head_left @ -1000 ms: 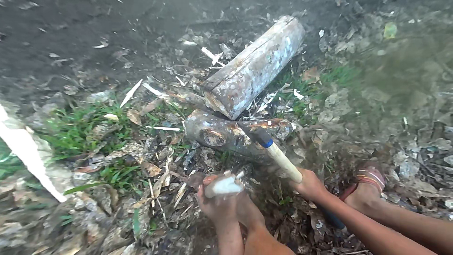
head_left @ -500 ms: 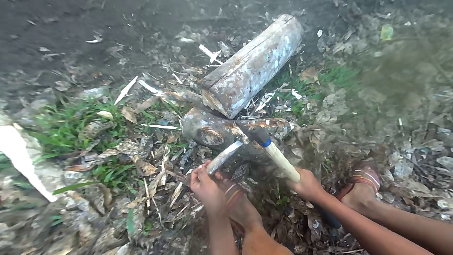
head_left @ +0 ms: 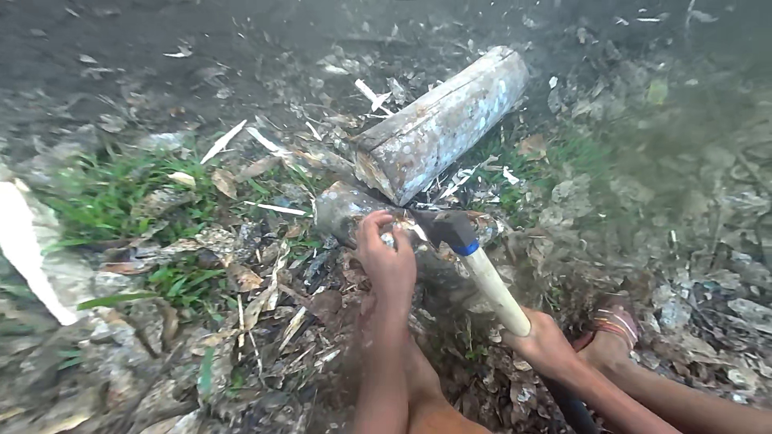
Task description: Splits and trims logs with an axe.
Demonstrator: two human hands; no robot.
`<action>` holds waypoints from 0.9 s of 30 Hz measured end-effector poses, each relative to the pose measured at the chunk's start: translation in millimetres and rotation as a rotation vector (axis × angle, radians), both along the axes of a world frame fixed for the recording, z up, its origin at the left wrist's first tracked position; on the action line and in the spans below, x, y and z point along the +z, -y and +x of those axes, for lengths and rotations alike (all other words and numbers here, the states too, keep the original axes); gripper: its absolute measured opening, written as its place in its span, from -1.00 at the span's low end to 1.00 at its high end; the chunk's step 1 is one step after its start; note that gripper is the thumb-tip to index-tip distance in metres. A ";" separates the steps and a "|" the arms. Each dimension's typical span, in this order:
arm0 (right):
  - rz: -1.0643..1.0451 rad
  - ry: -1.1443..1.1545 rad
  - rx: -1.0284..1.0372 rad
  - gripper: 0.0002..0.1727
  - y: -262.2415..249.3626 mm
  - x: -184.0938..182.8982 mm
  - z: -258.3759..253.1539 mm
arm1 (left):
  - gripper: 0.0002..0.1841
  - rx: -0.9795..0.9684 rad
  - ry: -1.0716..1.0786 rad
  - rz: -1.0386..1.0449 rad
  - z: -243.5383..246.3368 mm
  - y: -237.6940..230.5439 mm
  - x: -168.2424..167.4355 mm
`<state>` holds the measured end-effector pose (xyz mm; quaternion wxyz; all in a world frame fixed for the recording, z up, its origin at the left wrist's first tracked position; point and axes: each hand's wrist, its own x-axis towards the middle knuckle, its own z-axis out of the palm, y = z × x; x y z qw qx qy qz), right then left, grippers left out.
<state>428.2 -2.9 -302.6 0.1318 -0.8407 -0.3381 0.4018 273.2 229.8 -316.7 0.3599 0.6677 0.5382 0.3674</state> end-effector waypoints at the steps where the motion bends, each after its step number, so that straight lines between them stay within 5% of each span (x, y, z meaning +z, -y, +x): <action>1: 0.051 0.016 -0.007 -0.62 3.4 8.2 -1.6 | -0.80 -0.009 0.077 0.062 7.0 -1.4 -4.5; 6: 0.202 0.005 -0.039 -0.70 1.2 35.2 -9.4 | -0.74 0.046 0.066 0.179 22.1 -1.4 -10.0; 16: -0.040 -0.063 -0.018 -0.69 -7.9 17.1 -8.3 | -0.69 0.166 -0.029 0.295 24.5 12.0 -22.7; 23: 0.163 0.008 -0.034 -0.73 -5.2 56.5 -12.9 | -0.76 0.199 -0.033 0.377 31.0 15.0 -26.9; 27: 0.104 -0.013 -0.061 -0.74 -3.3 43.2 -16.6 | -0.75 0.196 -0.031 0.377 32.2 15.4 -25.8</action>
